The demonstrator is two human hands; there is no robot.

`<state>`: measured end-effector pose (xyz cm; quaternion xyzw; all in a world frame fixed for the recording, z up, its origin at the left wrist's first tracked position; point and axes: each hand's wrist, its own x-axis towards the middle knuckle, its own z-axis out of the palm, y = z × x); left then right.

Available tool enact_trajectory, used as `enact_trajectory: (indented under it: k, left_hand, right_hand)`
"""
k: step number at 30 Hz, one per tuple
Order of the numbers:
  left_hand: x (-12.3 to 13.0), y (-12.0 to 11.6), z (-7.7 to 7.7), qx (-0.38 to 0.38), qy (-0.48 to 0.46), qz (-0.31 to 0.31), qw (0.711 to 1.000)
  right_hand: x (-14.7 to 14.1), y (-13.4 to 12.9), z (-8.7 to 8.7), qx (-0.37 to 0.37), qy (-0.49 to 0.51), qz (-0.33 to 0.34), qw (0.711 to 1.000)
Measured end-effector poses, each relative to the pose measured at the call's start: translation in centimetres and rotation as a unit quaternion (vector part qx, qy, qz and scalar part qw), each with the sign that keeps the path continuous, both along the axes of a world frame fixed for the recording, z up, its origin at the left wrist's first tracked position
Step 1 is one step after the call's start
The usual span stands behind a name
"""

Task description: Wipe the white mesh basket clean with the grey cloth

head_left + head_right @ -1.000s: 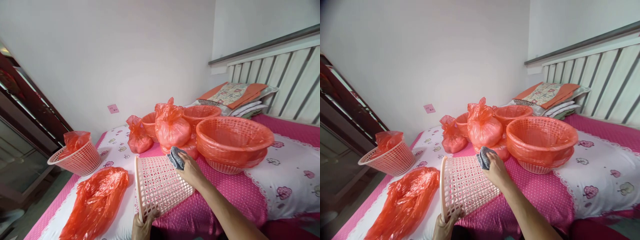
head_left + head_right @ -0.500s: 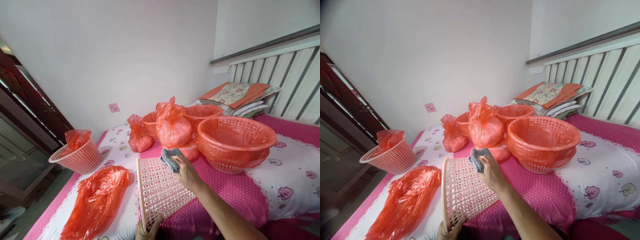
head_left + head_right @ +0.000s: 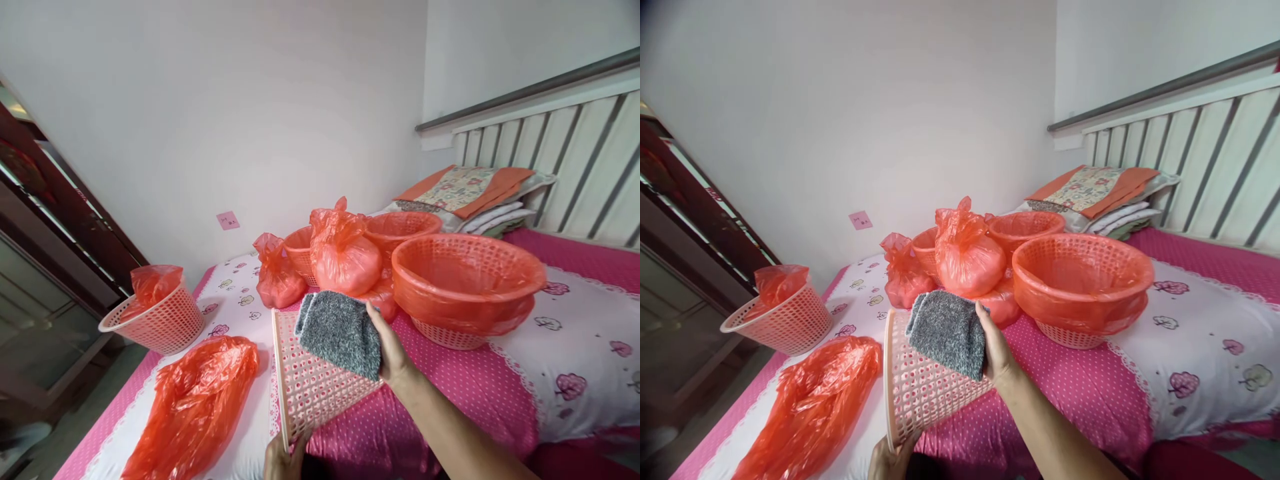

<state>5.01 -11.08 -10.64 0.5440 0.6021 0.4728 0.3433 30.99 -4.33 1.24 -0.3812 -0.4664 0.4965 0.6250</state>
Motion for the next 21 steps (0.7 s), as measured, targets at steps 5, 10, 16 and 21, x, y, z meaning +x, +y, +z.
enact_trajectory:
  k: [5,10,16,21]
  left_hand:
    - [-1.2,-0.3,0.7,0.117,0.041,0.114,0.986]
    - [3.4,-2.5,2.0,0.091,-0.088,0.049,0.991]
    - [10.1,-0.3,8.5,-0.103,-0.468,-0.017,0.878]
    - [9.8,0.9,12.4,0.010,-0.414,0.014,0.910]
  right_hand:
    - [-0.6,-0.2,-0.6,-0.062,0.112,0.106,0.986]
    - [-1.6,-0.2,-1.4,-0.056,0.179,0.086,0.978]
    - [-1.9,-1.2,-0.9,-0.041,0.189,0.162,0.968]
    - [-0.8,-1.0,-0.2,0.063,0.054,0.062,0.995]
